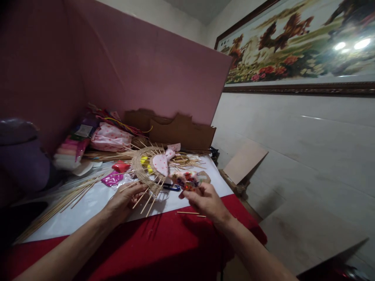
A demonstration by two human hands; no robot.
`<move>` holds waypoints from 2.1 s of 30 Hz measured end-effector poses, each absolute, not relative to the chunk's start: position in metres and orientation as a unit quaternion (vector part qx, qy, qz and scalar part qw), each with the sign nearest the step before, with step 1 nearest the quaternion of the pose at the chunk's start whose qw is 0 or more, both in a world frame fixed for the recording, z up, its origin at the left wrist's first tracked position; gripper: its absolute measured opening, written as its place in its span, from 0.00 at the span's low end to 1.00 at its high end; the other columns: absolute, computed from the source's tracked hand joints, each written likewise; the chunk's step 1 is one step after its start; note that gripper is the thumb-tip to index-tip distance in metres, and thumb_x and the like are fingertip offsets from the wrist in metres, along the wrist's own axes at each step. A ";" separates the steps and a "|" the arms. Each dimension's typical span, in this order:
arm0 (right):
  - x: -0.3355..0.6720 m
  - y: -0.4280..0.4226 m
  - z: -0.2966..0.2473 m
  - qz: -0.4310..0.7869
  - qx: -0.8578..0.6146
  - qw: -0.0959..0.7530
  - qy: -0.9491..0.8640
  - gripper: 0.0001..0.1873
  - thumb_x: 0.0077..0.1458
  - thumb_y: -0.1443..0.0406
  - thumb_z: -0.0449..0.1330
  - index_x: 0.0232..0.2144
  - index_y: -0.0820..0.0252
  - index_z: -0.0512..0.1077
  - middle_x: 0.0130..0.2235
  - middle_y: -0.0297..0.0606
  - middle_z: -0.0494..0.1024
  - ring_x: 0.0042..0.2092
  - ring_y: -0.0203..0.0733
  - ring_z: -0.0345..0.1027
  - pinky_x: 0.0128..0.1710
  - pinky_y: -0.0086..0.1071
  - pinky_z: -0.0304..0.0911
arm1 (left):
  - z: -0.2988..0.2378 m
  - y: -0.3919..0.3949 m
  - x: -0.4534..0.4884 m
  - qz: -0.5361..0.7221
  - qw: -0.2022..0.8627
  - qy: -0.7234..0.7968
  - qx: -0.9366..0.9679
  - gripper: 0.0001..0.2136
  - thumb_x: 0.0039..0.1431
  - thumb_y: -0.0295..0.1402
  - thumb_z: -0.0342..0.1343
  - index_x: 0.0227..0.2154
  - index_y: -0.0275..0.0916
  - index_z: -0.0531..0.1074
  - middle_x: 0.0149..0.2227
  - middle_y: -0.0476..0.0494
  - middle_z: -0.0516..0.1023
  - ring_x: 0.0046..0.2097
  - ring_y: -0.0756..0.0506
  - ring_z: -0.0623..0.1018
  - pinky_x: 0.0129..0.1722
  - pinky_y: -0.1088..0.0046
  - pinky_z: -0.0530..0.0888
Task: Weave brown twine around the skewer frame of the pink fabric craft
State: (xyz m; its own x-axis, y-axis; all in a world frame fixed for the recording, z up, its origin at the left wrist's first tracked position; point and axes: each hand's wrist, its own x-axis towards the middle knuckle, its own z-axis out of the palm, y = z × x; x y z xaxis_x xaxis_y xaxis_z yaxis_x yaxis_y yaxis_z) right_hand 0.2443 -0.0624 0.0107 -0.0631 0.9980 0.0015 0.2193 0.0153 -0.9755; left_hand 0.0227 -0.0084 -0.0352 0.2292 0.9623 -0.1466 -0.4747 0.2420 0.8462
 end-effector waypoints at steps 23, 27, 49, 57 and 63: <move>0.208 -0.048 0.007 0.450 -0.529 0.279 -0.664 0.08 0.51 0.63 0.54 0.25 0.63 0.65 0.21 0.31 0.66 0.19 0.27 0.50 0.18 0.26 0.44 | -0.053 -0.001 0.023 0.494 0.693 0.341 0.399 0.10 0.43 0.31 0.61 0.30 0.31 0.76 0.25 0.40 0.78 0.26 0.47 0.76 0.26 0.74 0.72; 0.206 -0.045 0.005 0.464 -0.522 0.279 -0.659 0.08 0.51 0.62 0.54 0.26 0.63 0.64 0.22 0.32 0.67 0.19 0.27 0.51 0.17 0.26 0.44 | -0.051 -0.003 0.023 0.493 0.695 0.336 0.401 0.10 0.44 0.31 0.61 0.31 0.31 0.76 0.27 0.39 0.79 0.26 0.47 0.77 0.27 0.74 0.73; 0.211 -0.046 0.002 0.336 -0.572 0.246 -0.707 0.13 0.52 0.59 0.53 0.25 0.63 0.67 0.25 0.36 0.68 0.26 0.33 0.57 0.23 0.27 0.50 | -0.049 -0.003 0.023 0.500 0.701 0.316 0.397 0.08 0.44 0.30 0.61 0.29 0.31 0.76 0.30 0.38 0.80 0.29 0.45 0.77 0.31 0.71 0.74; 0.210 -0.047 0.007 0.368 -0.558 0.243 -0.703 0.15 0.53 0.59 0.53 0.20 0.62 0.64 0.20 0.34 0.65 0.22 0.31 0.53 0.20 0.27 0.47 | -0.046 -0.006 0.024 0.506 0.698 0.316 0.396 0.08 0.42 0.29 0.61 0.28 0.32 0.76 0.30 0.38 0.80 0.29 0.45 0.78 0.30 0.72 0.74; 0.209 -0.048 0.007 0.372 -0.555 0.244 -0.703 0.15 0.52 0.59 0.52 0.18 0.60 0.60 0.18 0.31 0.62 0.20 0.30 0.51 0.19 0.27 0.44 | -0.046 -0.006 0.023 0.502 0.697 0.325 0.395 0.07 0.43 0.30 0.61 0.27 0.32 0.76 0.27 0.40 0.79 0.27 0.47 0.77 0.28 0.74 0.73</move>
